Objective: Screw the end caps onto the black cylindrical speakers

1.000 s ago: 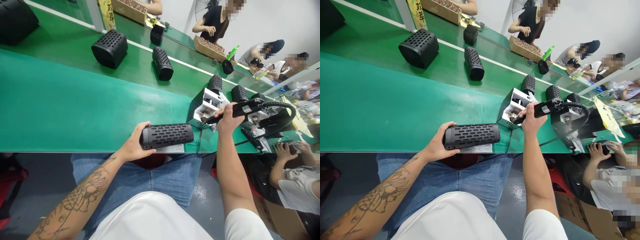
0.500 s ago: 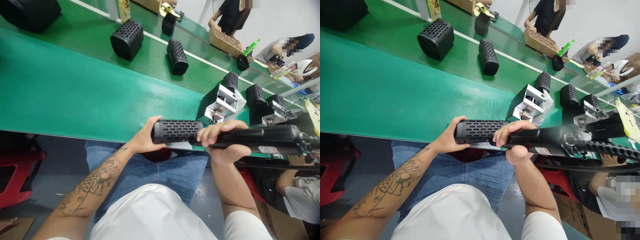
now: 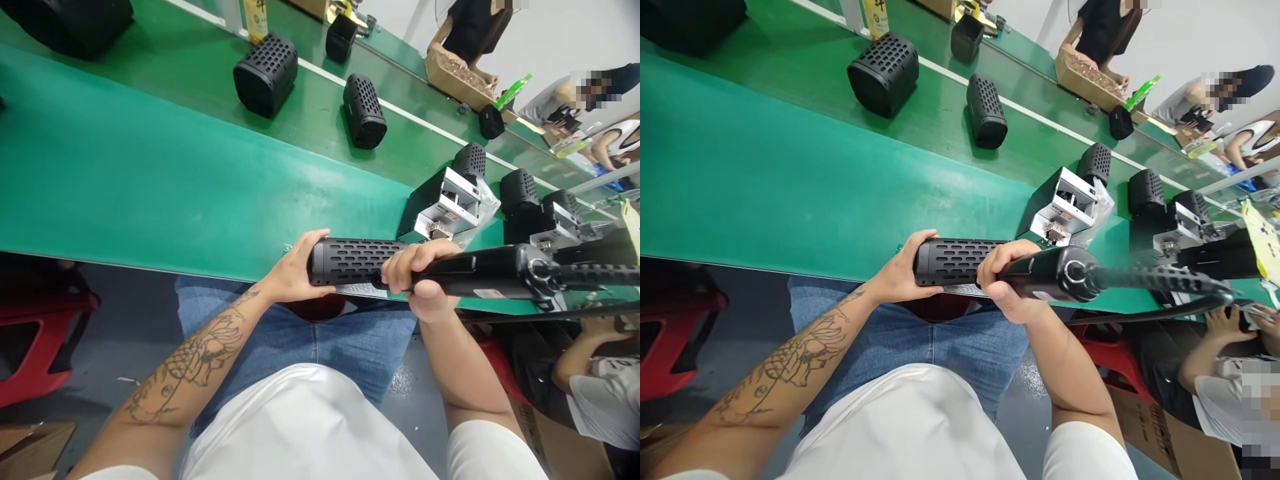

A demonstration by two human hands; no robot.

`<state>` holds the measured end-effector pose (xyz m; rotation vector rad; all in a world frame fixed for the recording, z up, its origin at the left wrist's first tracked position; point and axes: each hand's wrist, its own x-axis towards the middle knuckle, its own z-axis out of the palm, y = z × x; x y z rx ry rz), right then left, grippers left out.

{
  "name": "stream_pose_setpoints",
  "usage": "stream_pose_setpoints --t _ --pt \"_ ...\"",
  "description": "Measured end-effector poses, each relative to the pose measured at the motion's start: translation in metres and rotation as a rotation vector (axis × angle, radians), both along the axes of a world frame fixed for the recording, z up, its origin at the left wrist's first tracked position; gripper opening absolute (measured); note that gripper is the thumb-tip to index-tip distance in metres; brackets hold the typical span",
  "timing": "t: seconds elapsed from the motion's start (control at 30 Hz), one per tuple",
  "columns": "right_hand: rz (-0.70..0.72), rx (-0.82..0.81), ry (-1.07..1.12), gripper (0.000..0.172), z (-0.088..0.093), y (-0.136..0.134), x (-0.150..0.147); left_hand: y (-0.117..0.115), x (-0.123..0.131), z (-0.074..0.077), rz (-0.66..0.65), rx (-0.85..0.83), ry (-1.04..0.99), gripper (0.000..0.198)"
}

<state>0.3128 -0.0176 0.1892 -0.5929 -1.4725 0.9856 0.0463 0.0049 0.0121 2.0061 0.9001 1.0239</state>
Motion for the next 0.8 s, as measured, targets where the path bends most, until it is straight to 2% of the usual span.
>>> stream_pose_setpoints --t 0.3,0.43,0.53,0.6,0.63,0.73,0.8 --pt "0.147 -0.022 -0.028 0.050 -0.012 0.007 0.010 0.000 -0.002 0.001 0.012 0.011 0.028 0.137" --pt "0.141 -0.045 -0.052 0.045 -0.023 0.001 0.012 0.000 -0.003 -0.002 0.014 0.022 0.022 0.137" --pt "0.088 -0.082 -0.070 0.050 -0.021 -0.002 0.016 -0.001 -0.004 -0.007 0.037 0.041 0.022 0.138" --pt "-0.025 -0.051 -0.025 0.053 -0.012 0.005 0.027 -0.001 -0.005 -0.011 0.059 0.059 0.033 0.139" --pt "-0.127 -0.010 0.007 0.052 -0.006 0.013 0.036 -0.002 -0.005 -0.013 0.064 0.070 0.042 0.141" --pt "-0.598 0.147 0.050 0.046 0.006 0.051 0.077 -0.002 -0.005 -0.014 0.063 0.104 0.071 0.145" --pt "-0.863 0.166 0.002 0.048 0.004 0.080 0.107 -0.003 -0.004 -0.013 0.065 0.108 0.085 0.146"
